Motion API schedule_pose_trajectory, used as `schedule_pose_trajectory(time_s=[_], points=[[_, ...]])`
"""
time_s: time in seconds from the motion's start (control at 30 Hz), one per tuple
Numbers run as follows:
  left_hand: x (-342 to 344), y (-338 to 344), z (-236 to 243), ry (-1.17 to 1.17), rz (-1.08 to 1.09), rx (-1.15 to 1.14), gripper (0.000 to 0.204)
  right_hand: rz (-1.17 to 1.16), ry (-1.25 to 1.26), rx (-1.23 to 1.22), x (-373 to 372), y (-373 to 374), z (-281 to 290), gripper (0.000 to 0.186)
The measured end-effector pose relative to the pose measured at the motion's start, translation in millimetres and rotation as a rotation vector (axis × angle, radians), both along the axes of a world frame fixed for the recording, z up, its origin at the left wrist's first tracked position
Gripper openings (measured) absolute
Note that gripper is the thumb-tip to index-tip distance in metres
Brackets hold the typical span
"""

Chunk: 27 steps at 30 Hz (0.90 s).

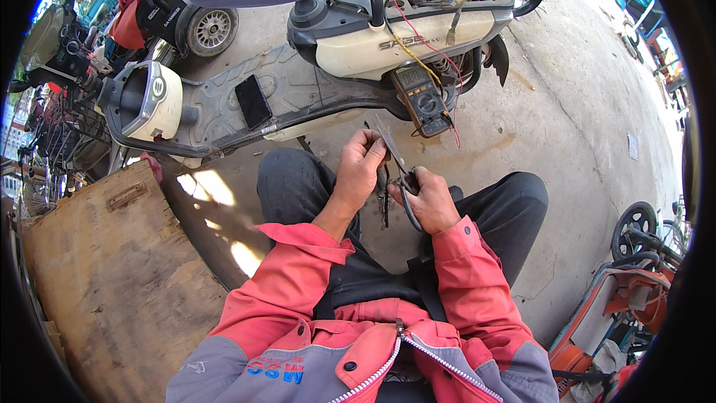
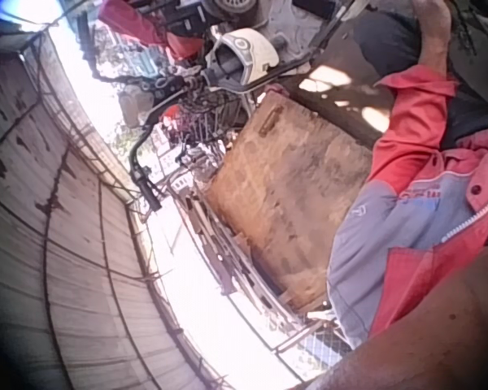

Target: The person strips insulation from wires using a soldering iron and scissors, then connects the wires to a scooter's electrical system.

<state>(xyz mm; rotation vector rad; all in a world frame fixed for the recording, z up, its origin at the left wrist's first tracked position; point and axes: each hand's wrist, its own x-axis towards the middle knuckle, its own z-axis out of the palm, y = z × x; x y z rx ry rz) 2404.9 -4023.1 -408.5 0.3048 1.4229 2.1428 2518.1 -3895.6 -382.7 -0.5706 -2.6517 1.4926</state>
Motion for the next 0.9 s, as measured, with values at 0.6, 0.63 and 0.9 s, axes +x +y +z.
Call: schedule_pose_trajectory(time_s=[0.6, 0.63, 0.9], points=[[1.5, 1.2, 8.7, 0.038, 0.051, 0.028, 0.027, -0.030, -0.004, -0.167, 0.3, 1.3, -9.8, 0.052], [1.5, 1.9, 9.1, 0.034, 0.056, 0.029, 0.027, -0.031, -0.009, -0.168, 0.2, 1.1, -9.6, 0.052], [1.0, 2.0, 9.9, 0.043, 0.061, 0.031, 0.027, -0.032, -0.005, -0.150, 0.6, 0.7, -9.9, 0.051]])
